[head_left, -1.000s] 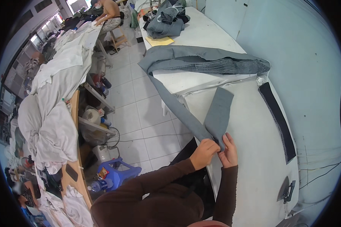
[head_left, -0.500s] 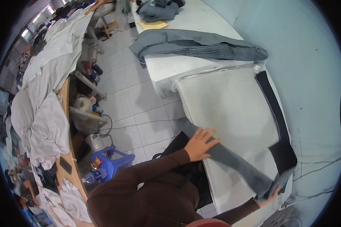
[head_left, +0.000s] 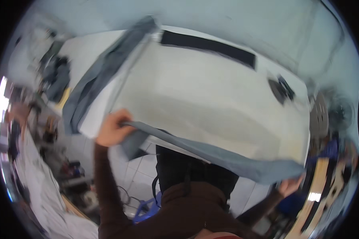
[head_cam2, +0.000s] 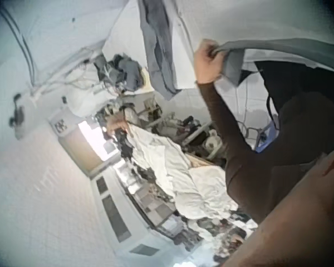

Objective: The person irons several long strips of dark and light gray fabric on a white ironing board. They repeatedly fold the edges of the fabric strips, press them with a steam iron, and adjust the pieces to ensure the seams are flat. The person handles the fabric strips one at a time, moving them around the board to iron different sections.

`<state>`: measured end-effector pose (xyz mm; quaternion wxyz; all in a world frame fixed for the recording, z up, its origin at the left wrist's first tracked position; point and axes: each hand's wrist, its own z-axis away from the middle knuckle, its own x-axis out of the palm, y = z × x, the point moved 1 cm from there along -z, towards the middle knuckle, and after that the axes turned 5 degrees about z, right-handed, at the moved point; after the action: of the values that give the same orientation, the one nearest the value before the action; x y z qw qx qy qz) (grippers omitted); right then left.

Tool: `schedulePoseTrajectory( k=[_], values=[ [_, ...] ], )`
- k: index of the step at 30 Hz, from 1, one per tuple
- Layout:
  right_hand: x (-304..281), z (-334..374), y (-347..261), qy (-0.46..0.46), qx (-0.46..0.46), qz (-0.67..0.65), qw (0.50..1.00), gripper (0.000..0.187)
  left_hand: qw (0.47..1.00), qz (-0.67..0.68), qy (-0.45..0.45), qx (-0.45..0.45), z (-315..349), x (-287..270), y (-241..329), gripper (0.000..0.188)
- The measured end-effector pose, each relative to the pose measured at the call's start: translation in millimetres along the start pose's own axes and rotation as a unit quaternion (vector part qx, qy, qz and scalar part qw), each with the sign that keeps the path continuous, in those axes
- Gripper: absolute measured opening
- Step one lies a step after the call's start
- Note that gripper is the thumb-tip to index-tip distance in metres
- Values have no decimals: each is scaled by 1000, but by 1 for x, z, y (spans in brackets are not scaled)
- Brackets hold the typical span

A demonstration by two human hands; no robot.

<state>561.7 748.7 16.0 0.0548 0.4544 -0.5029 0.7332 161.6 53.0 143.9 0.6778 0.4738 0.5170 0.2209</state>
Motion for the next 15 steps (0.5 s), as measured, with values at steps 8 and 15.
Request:
schedulePoseTrajectory(
  k=[8, 15],
  values=[
    [-45, -41, 111, 207, 101, 176, 957, 29, 833, -494, -226, -110, -123, -3, -43, 79],
    [-15, -2, 118, 280, 134, 138, 941, 30, 938, -345, -14, -33, -35, 163, -140, 82]
  ],
)
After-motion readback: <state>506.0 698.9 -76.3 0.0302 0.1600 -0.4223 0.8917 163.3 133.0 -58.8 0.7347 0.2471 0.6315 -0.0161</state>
